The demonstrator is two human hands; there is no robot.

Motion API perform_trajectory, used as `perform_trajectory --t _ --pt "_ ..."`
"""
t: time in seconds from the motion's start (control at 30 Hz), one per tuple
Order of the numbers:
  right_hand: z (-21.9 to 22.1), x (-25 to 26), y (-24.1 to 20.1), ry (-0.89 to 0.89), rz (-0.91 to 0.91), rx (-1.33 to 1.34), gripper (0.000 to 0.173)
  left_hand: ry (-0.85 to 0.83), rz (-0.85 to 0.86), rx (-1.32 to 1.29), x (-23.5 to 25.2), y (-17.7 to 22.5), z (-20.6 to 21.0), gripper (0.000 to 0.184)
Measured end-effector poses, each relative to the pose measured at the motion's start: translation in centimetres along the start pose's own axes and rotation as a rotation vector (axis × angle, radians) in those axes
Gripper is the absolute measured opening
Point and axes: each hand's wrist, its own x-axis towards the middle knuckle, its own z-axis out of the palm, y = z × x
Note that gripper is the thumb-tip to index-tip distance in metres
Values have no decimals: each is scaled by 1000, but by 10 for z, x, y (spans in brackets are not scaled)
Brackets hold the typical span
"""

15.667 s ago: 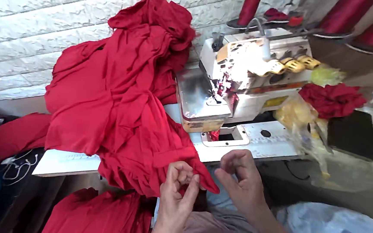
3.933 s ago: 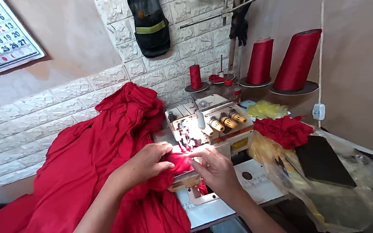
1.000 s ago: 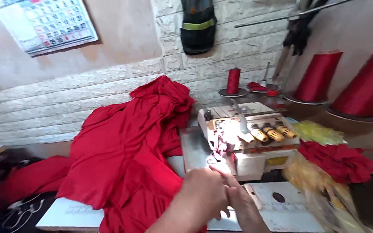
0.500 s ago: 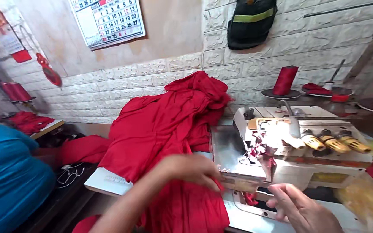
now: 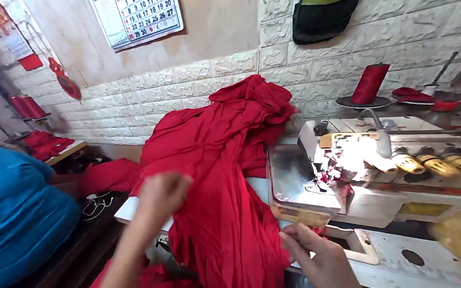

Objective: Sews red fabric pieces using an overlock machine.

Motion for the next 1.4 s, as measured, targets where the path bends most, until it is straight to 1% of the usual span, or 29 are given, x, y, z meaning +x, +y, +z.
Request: perform_trajectory --t 0.07,0.1,0.13,0.17,0.2,0.27,0.3,0.37,0.47,0.53,0.6,0.67,0.73,0.77,0.8,0.83,0.87,0.9,0.97,1.0,1.07,1.1,1.13,1.17,1.23,1.27,1.33,1.37,1.4 --pt "15 -2 -6 5 -85 32 19 -233 49 -99 -33 12 54 44" --pt "23 -3 -7 9 -134 63 19 -304 75 -112 -46 16 76 40" --pt "30 -4 -8 6 -188 96 19 -311 116 -122 -58 17 96 35" --pt "36 -5 -8 -10 -245 127 20 -254 151 -138 -68 17 111 31" --pt "42 -5 -7 -40 -298 142 23 -146 183 -151 -76 15 120 29" --pt "50 -4 -4 -116 -346 115 34 20 189 -217 -86 10 121 30" --pt "55 -4 -2 -121 -332 75 38 83 167 -243 -90 9 116 31" --pt "62 -3 -1 -76 -283 16 36 194 111 -315 -96 9 105 35" --pt "69 4 -9 13 -209 59 35 256 84 -650 -97 8 102 31" --pt "74 6 -21 8 -98 211 49 272 84 -873 -96 10 107 29" --pt "77 9 -30 -68 59 444 66 289 77 -1025 -93 13 109 29" --pt "76 14 -34 -135 197 564 72 323 69 -1141 -89 17 109 28" --pt "67 20 -37 -249 284 547 69 347 8 -1290 -88 24 102 28" --pt "62 23 -37 -329 298 555 62 361 -34 -1360 -87 28 98 28" --pt "59 25 -35 -421 293 593 48 368 -65 -1421 -86 32 93 28" --pt "59 26 -32 -500 273 636 29 374 -86 -1461 -86 35 89 30" --pt "60 25 -30 -524 238 677 21 377 -95 -1473 -87 35 87 31" --pt "62 22 -30 -487 188 705 21 383 -92 -1466 -87 35 86 30" --pt "62 12 -28 -313 43 753 24 344 -47 -1377 -88 24 88 25" --pt "59 7 -25 -245 -26 807 23 282 -10 -1251 -89 15 88 25" --pt "50 0 -20 -184 -70 918 20 122 103 -789 -87 -6 84 28" --pt "45 -2 -18 -188 -71 993 21 100 143 -557 -83 -10 82 28" --pt "40 -3 -16 -217 -82 1047 21 114 164 -409 -77 -9 80 27" --pt "36 -5 -14 -261 -95 1074 21 149 187 -359 -70 -5 79 26" --pt "29 -7 -17 -330 -108 1039 20 180 307 -431 -52 12 77 27" --pt "25 -8 -23 -344 -106 995 19 120 402 -499 -42 23 75 31" --pt "19 -11 -36 -309 -123 855 20 -109 587 -566 -22 39 70 45" --pt "16 -13 -41 -258 -133 773 21 -228 652 -542 -12 44 67 47" --pt "13 -14 -45 -211 -135 693 22 -317 697 -502 -2 45 63 43"
